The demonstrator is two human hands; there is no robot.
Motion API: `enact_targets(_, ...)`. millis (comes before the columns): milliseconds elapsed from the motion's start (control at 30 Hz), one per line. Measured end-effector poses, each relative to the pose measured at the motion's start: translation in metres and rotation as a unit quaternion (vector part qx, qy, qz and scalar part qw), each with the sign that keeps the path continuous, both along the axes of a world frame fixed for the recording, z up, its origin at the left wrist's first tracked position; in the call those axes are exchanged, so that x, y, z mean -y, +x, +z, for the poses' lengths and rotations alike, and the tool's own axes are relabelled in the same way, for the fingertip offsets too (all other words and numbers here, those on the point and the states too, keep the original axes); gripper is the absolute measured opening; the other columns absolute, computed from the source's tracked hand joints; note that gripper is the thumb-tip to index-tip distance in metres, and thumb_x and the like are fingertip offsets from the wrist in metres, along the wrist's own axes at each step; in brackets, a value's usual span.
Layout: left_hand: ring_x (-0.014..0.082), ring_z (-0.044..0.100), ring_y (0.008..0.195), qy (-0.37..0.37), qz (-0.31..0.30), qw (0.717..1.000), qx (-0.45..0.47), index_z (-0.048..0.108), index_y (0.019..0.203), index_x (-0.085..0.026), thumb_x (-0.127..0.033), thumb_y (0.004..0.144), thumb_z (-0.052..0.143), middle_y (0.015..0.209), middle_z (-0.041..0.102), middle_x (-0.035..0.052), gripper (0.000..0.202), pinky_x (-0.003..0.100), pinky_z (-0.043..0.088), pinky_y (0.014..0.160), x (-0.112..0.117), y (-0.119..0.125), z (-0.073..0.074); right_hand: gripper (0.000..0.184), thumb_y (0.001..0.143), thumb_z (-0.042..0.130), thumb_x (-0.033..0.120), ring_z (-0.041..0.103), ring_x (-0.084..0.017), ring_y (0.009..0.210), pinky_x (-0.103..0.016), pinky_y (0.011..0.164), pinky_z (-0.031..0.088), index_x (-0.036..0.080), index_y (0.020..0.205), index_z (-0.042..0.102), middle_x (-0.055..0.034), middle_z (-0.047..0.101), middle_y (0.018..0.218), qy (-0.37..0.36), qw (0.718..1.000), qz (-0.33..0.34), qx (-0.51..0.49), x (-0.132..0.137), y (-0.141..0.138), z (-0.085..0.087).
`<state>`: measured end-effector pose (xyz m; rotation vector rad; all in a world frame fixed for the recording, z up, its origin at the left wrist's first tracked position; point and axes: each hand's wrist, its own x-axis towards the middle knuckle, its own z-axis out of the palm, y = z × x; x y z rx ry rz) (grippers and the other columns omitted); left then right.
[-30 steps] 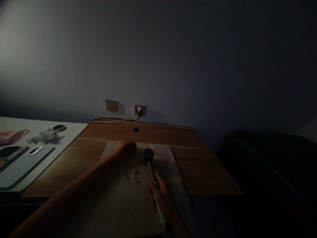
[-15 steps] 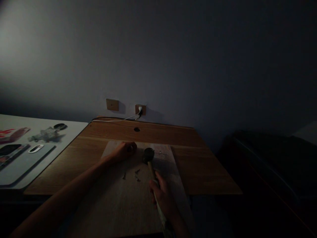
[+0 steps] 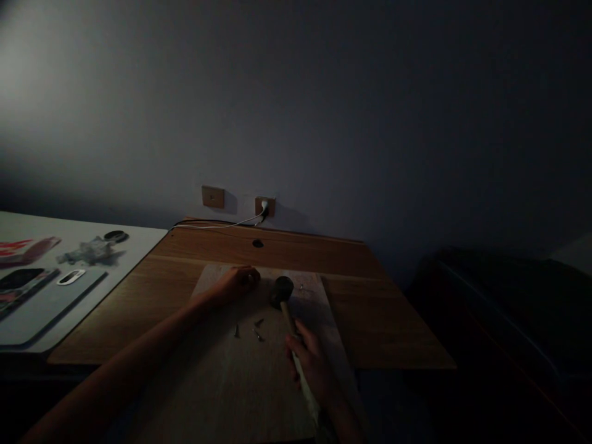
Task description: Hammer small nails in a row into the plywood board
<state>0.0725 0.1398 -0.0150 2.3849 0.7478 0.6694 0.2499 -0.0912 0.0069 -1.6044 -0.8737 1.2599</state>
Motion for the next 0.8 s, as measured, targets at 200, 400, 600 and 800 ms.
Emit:
enact_targets(200, 0.0135, 0.063, 0.076, -0.012, 0.005, 1.0, 0.002, 0.071, 0.093, -0.022, -0.01, 0.079, 0.055, 0.091, 0.072, 0.0013, 0.024, 0.021, 0.046, 0.071, 0.0, 0.001, -0.001, 0.046, 0.077, 0.064, 0.054, 0.044, -0.006, 0.042, -0.018, 0.035, 0.032, 0.02, 0.107, 0.055, 0.0064, 0.055, 0.071, 0.002, 1.0, -0.007, -0.006, -0.009, -0.004, 0.011)
enact_targets(400, 0.013, 0.066, 0.072, -0.029, 0.027, 0.999, 0.023, 0.066, 0.114, -0.022, -0.01, 0.079, 0.059, 0.084, 0.073, -0.0007, 0.038, 0.02, 0.045, 0.067, -0.003, 0.002, -0.011, 0.038, 0.078, 0.062, 0.055, 0.042, -0.006, 0.041, -0.018, 0.034, 0.032, 0.021, 0.09, 0.053, 0.0065, 0.053, 0.071, 0.049, 0.998, 0.041, 0.014, -0.035, -0.013, 0.025)
enact_targets(600, 0.0146, 0.068, 0.078, -0.041, 0.036, 0.998, 0.011, 0.062, 0.119, -0.023, -0.009, 0.078, 0.062, 0.091, 0.074, -0.0001, 0.044, 0.021, 0.047, 0.068, -0.001, 0.002, -0.007, 0.037, 0.076, 0.059, 0.056, 0.041, -0.005, 0.039, -0.018, 0.033, 0.031, 0.021, 0.087, 0.051, 0.0074, 0.052, 0.068, 0.063, 0.996, 0.053, 0.019, -0.055, -0.024, 0.021)
enact_targets(800, 0.015, 0.067, 0.075, -0.047, 0.041, 0.998, -0.003, 0.058, 0.126, -0.024, -0.013, 0.08, 0.066, 0.093, 0.075, 0.0012, 0.048, 0.022, 0.047, 0.066, 0.001, 0.001, -0.004, 0.033, 0.08, 0.056, 0.052, 0.042, -0.004, 0.039, -0.017, 0.032, 0.031, 0.021, 0.089, 0.051, 0.0081, 0.051, 0.07, 0.063, 0.996, 0.051, 0.045, -0.057, -0.029, 0.019)
